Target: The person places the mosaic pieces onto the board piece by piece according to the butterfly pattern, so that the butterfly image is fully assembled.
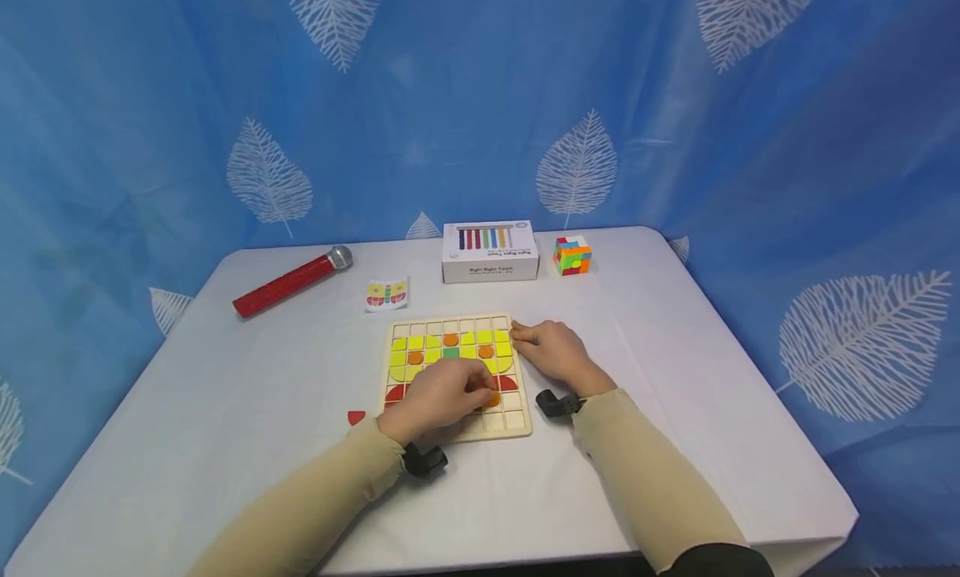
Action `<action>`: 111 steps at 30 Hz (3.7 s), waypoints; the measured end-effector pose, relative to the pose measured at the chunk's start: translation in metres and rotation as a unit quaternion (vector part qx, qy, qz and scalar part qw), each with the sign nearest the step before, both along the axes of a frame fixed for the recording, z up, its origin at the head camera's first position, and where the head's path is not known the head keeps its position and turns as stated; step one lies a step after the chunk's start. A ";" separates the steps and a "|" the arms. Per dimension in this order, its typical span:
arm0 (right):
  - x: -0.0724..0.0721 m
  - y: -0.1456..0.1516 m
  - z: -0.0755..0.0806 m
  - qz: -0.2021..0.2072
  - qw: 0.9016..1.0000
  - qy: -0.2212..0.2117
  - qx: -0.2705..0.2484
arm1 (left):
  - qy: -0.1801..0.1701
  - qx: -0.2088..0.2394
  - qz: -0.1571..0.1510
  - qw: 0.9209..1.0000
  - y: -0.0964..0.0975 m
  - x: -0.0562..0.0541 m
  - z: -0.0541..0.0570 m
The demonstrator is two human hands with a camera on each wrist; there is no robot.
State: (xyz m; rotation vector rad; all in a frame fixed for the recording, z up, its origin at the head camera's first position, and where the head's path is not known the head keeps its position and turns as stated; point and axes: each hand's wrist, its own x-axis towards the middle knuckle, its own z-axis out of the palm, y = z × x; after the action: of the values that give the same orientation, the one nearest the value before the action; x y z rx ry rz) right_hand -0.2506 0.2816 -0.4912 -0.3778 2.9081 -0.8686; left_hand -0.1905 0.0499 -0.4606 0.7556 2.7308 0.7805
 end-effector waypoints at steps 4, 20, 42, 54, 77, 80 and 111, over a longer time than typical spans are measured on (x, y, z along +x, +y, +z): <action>0.000 -0.003 -0.004 0.003 1.000 -0.005 0.004 | 0.010 -0.016 0.004 1.000 0.002 0.000 -0.005; 0.000 -0.008 -0.006 0.005 1.000 -0.005 0.003 | 0.044 -0.001 -0.025 0.999 -0.008 0.003 -0.005; -0.001 0.000 0.004 -0.009 1.000 -0.023 -0.009 | -0.032 0.014 0.117 0.993 -0.187 0.016 -0.022; 0.000 -0.002 0.004 -0.016 0.999 -0.032 -0.016 | -0.028 -0.004 0.100 0.995 -0.172 0.022 -0.024; 0.003 0.001 0.000 -0.022 1.000 -0.021 -0.002 | 0.057 -0.043 0.005 0.997 -0.038 0.023 0.011; 0.003 0.000 0.001 -0.013 1.000 -0.014 -0.004 | 0.068 -0.061 -0.013 0.996 -0.007 0.021 0.009; 0.001 0.001 -0.002 -0.007 1.000 0.003 0.008 | 0.101 -0.021 -0.016 0.995 0.031 0.009 -0.007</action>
State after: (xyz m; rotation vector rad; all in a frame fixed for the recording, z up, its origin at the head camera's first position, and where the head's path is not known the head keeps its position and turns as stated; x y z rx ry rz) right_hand -0.2501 0.2825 -0.4932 -0.3609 2.9241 -0.8470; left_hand -0.1815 0.0808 -0.4675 0.9128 2.8947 0.6716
